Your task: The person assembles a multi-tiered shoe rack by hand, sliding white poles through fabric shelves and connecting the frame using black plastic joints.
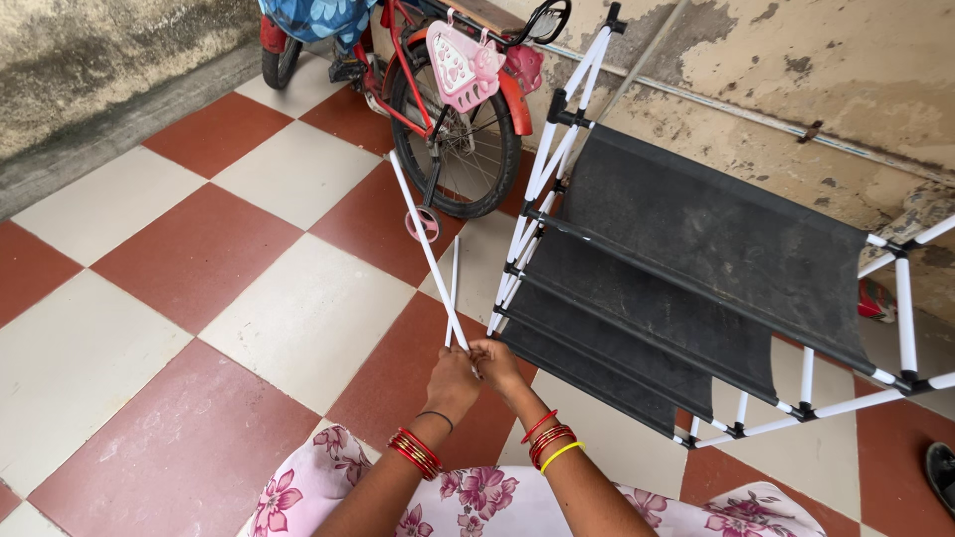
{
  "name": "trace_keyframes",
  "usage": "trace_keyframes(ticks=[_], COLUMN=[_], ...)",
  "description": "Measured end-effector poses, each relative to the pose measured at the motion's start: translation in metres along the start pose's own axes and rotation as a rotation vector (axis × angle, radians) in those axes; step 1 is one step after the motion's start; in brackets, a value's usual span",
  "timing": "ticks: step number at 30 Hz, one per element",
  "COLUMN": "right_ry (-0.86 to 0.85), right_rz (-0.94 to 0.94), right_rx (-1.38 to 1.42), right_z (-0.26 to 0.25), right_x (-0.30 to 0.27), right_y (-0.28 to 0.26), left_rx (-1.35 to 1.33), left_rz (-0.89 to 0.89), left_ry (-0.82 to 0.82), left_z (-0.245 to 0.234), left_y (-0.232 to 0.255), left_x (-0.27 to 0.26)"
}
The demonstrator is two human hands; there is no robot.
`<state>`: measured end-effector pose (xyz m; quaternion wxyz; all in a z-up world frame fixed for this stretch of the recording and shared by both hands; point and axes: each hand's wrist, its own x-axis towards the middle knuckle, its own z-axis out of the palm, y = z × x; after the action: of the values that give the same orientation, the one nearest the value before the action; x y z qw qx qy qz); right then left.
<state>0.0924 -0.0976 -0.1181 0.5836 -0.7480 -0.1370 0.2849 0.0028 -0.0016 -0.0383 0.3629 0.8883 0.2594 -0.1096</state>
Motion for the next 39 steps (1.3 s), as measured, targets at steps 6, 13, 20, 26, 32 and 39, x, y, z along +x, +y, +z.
trace_keyframes(ticks=[6, 13, 20, 26, 32, 39], right_ry=[-0.127, 0.074, -0.117, -0.207, 0.163, 0.183], right_rz=[-0.173, 0.298, 0.237, 0.205, 0.51, 0.413], right_rx=[0.323, 0.507, 0.45, 1.229, 0.618, 0.022], right_z=[0.001, 0.015, 0.022, 0.036, 0.04, 0.051], right_x=[0.019, 0.028, 0.03, 0.052, 0.072, 0.088], right_y=[0.106, 0.146, 0.187, 0.206, 0.222, 0.226], left_rx=[-0.131, -0.323, -0.903, -1.382, -1.47, -1.485], left_rz=[0.057, 0.084, -0.228, -0.308, -0.437, -0.534], left_ry=[0.039, 0.204, -0.007, 0.094, 0.172, 0.213], left_z=[0.026, 0.059, 0.033, 0.018, 0.015, 0.005], left_y=[0.001, 0.001, 0.04, 0.039, 0.017, -0.016], left_x=[0.005, 0.019, -0.006, -0.001, 0.014, 0.028])
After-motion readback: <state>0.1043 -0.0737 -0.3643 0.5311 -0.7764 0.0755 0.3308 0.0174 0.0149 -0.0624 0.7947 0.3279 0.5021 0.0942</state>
